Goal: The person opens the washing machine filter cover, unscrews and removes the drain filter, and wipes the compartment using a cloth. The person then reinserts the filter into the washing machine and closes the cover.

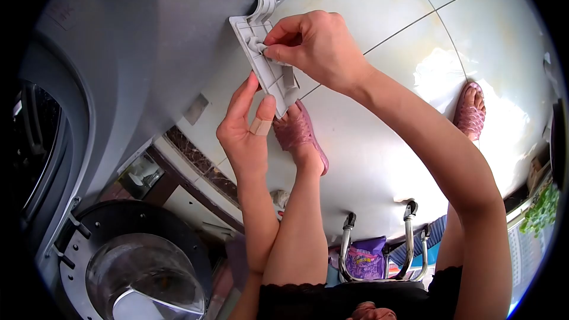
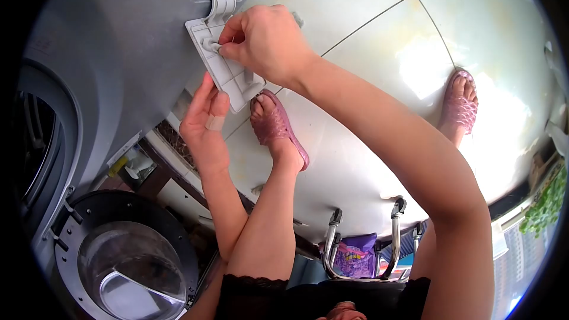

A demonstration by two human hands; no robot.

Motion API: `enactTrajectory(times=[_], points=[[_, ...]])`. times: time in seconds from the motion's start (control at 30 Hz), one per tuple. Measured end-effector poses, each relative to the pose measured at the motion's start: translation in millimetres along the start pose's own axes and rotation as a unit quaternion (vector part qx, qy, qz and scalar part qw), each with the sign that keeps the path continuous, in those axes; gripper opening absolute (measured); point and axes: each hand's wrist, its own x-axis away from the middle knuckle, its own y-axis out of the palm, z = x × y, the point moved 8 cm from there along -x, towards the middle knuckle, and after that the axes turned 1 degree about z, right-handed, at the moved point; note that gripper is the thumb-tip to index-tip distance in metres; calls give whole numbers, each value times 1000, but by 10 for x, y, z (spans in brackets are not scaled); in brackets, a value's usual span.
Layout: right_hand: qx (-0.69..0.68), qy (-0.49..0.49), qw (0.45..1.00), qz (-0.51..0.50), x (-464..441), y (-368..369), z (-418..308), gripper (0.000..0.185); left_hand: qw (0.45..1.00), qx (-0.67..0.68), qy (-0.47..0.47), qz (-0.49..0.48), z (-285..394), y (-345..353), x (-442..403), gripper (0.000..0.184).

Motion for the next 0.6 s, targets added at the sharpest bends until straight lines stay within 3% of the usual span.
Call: enactTrajectory(times=[0.13, 0.23, 0.37, 0.47, 0.6], points=[[-63, 40, 992, 106, -157, 4, 38, 16, 1000, -19, 2, 7, -42, -14, 6, 45], [-26, -15, 999, 43, -43, 29, 53, 17, 1000, -23, -9, 16, -3, -10, 10, 45], [17, -10, 998, -64, 135, 6, 42, 16, 999, -30, -12, 19, -7, -1, 21, 44], [-46, 67, 997, 9, 89, 75, 103, 15, 999, 2, -30, 19, 5, 14, 39, 43], [-24, -13, 999, -32, 339, 128, 43, 13, 1000, -20, -8, 20, 34, 9, 10, 43]])
